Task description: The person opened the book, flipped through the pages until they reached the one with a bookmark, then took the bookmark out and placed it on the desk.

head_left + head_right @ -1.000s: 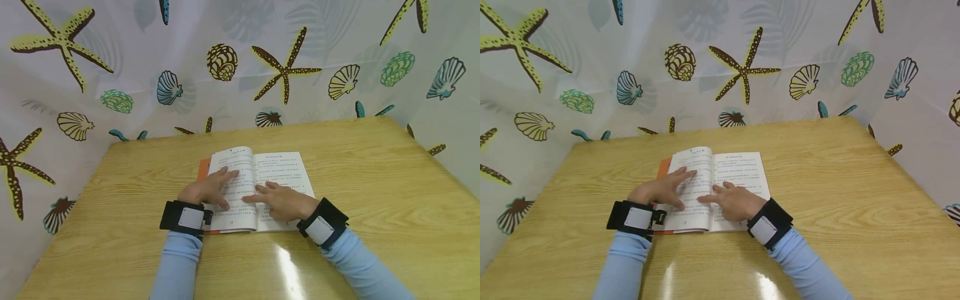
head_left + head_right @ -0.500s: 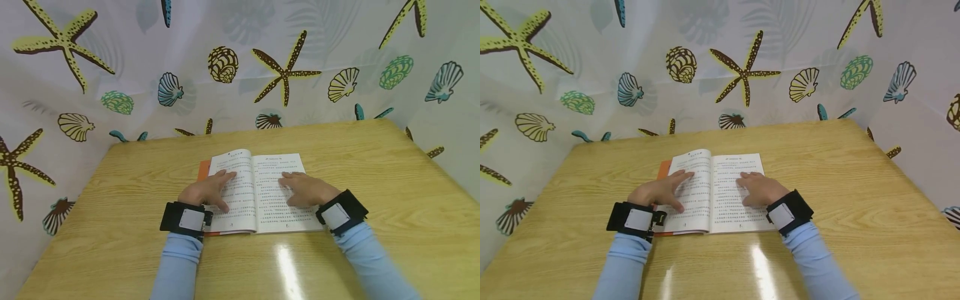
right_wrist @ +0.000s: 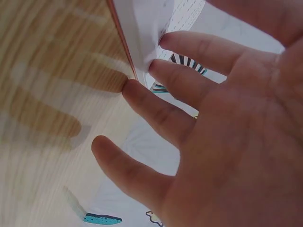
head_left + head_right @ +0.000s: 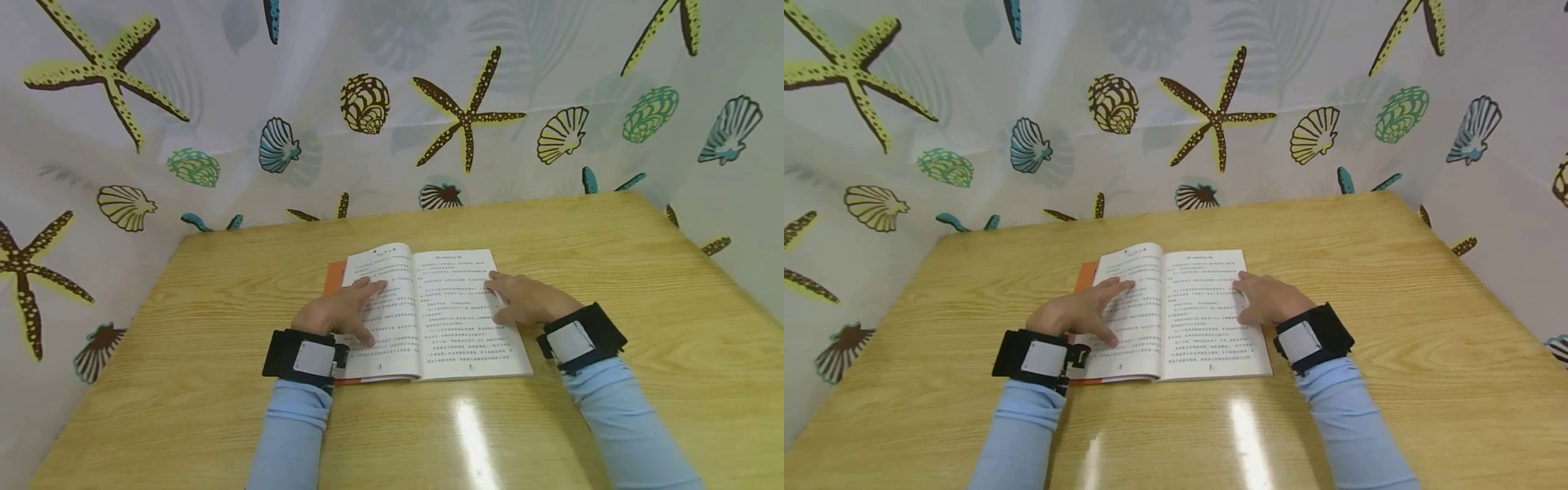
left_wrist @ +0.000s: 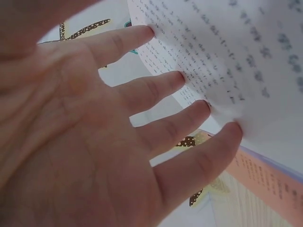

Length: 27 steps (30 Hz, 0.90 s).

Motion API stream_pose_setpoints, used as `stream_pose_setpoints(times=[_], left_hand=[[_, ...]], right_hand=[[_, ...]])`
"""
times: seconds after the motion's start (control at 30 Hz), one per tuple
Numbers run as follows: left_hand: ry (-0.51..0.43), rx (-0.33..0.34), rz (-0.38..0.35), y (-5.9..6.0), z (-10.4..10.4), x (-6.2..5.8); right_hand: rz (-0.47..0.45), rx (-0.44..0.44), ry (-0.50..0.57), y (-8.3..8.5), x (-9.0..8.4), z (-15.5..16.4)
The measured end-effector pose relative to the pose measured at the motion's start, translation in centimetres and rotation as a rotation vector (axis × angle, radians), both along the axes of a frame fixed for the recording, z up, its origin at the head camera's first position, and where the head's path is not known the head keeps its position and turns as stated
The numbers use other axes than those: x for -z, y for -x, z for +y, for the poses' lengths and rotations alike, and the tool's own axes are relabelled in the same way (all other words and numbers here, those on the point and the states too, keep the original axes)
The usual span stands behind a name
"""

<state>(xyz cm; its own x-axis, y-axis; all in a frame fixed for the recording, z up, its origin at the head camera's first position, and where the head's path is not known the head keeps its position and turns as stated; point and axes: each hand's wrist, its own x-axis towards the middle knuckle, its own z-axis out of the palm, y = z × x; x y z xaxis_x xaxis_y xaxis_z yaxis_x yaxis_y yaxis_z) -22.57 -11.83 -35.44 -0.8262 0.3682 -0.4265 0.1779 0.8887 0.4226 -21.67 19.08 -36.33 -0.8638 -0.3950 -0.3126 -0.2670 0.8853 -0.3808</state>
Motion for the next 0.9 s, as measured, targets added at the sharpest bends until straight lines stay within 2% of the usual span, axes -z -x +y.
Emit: stream_pose_setpoints(times=[0.23,0.4,0.5,0.6,0.7,0.83,0.9], left_hand=[[-0.007,-0.013,-0.003,-0.1,0.1,0.2],[-0.003,-0.012,0.000,0.0,0.0,0.2],[-0.008,-0.012,-0.001,0.0,-0.1,0.1],[-0.019,-0.026,-0.008,0.0,0.0,0.1],[-0.019,-0.025,-0.008,0.0,0.0,0.0],[-0.013,-0.008,-0.005,0.1,0.0,0.0],[-0.013,-0.005,-0.004,0.2,0.0,0.0]], right_hand=[[0.000,0.096,-0.046,0.1,0.2,0.3],[0.012,0.094,-0.050,0.2,0.2,-0.1],[0.047,0.099,-0.079,0.1,0.0,-0.6],[0.127,0.085,-0.097,0.0,-0.1,-0.8],[0.237,0.105,0.007,0.0,-0.1,-0.7],[0.377,0.139,0.235,0.2,0.1,-0.2],[0.420,0.131,0.279,0.3,0.2,-0.1]])
